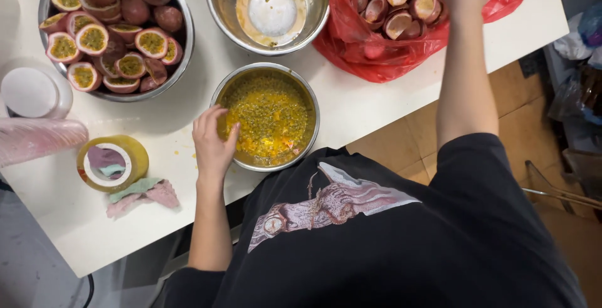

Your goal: Scooping pulp from halved passion fruits into a bowl using a spoon.

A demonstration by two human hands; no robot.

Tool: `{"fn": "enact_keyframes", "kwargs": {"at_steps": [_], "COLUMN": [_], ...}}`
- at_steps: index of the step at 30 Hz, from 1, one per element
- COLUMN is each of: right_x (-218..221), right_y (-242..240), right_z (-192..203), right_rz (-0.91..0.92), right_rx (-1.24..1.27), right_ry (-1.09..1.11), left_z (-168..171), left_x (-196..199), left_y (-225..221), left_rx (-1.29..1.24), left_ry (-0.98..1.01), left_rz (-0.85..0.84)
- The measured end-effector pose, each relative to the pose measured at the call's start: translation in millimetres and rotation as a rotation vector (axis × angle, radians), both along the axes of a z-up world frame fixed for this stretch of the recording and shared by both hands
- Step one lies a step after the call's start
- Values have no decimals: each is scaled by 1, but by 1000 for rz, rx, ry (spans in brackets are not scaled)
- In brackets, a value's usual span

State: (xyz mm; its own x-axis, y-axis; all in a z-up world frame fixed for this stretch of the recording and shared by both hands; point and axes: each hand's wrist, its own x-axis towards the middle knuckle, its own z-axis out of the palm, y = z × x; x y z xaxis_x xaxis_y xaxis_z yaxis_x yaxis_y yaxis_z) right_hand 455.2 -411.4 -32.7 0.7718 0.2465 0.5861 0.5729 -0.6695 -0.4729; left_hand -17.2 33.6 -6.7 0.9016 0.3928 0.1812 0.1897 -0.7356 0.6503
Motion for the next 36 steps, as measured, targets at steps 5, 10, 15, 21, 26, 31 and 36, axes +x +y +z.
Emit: {"fn": "enact_keyframes", "kwargs": {"at_steps": [5,10,15,21,26,31,36], "right_x": [-66,-183,-245,-274,-277,-281,-285], "right_y": [45,106,138,168,166,162,162], "right_z": [25,37,8,31,29,29,29], "right_rz": [348,296,330,406,458,441,459], "right_rx": [421,590,570,419,412,399,391], "right_ry": [336,757,898,1030,1033,1079,1082], "left_z": [2,-23,-16,6,2,-26,-30], "left_x": [2,26,89,142,145,138,137], "left_y": [31,100,142,146,152,172,182], "left_rx": [51,191,473,810,871,966,959], "left_ry": [-17,-14,-51,234,586,325,308], "left_rz": [104,308,342,105,-59,-84,-100]}}
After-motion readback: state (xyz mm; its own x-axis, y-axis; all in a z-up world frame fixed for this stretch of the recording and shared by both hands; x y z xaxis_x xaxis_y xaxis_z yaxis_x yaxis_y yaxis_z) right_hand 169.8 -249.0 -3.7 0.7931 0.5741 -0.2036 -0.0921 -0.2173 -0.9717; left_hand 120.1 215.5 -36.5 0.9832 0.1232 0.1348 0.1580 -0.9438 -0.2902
